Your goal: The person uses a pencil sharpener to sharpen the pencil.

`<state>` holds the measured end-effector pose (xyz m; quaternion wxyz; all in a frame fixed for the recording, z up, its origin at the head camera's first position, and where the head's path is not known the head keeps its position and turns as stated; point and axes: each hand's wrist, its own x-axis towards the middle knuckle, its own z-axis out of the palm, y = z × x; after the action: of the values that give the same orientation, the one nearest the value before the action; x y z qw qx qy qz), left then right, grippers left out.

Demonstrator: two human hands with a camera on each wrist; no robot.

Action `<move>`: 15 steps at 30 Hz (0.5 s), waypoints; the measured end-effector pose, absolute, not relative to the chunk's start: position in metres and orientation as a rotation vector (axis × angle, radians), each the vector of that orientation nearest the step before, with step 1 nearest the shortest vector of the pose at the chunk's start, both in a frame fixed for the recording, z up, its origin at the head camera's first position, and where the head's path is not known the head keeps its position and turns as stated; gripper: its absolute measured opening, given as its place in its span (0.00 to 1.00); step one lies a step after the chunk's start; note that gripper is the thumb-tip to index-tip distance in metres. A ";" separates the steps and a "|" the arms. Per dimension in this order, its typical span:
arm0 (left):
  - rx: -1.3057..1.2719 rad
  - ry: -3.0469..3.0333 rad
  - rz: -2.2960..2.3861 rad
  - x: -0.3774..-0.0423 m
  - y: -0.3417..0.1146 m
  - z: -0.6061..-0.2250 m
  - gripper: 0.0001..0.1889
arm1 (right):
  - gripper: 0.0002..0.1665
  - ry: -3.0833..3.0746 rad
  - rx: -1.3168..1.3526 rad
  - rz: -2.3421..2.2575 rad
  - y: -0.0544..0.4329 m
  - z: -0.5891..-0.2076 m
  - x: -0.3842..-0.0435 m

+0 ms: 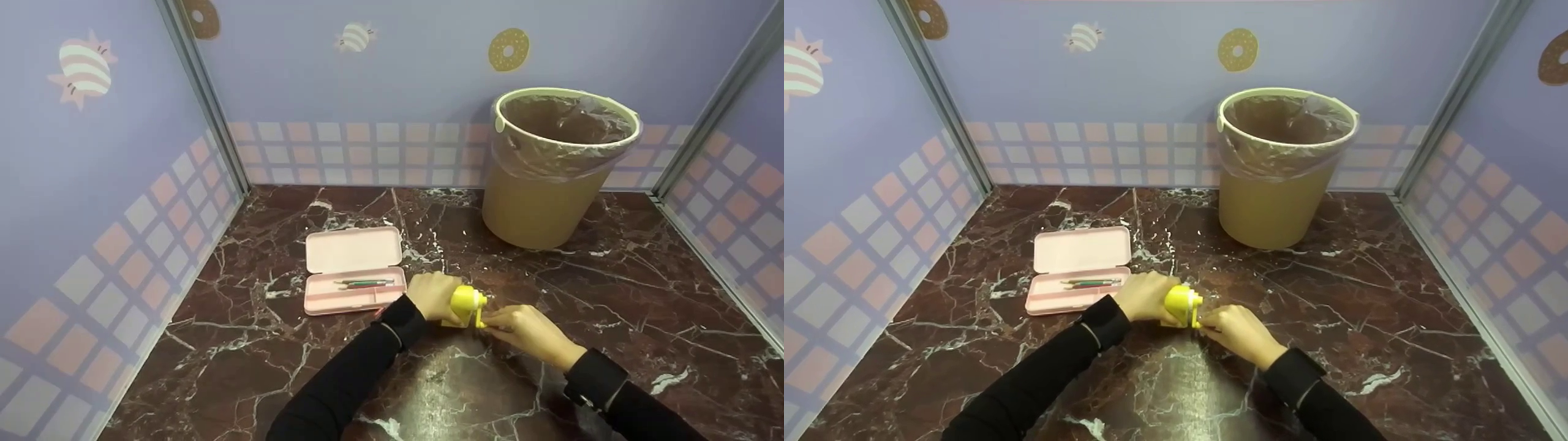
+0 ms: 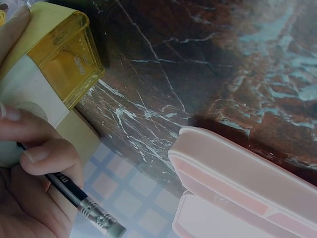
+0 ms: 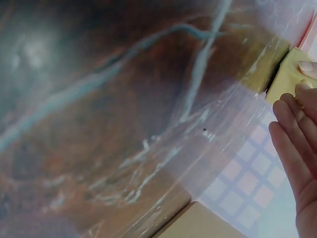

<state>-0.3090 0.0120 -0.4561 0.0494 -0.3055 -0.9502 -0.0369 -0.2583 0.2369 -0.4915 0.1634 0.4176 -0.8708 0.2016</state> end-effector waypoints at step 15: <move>-0.944 -2.908 -0.136 -0.311 0.011 -0.458 0.27 | 0.15 -2.443 1.227 0.595 0.238 -0.485 -0.254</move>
<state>-0.3107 0.0113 -0.4580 0.0408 -0.3081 -0.9494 -0.0445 -0.2539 0.2376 -0.4853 0.1712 0.4323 -0.8602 0.2095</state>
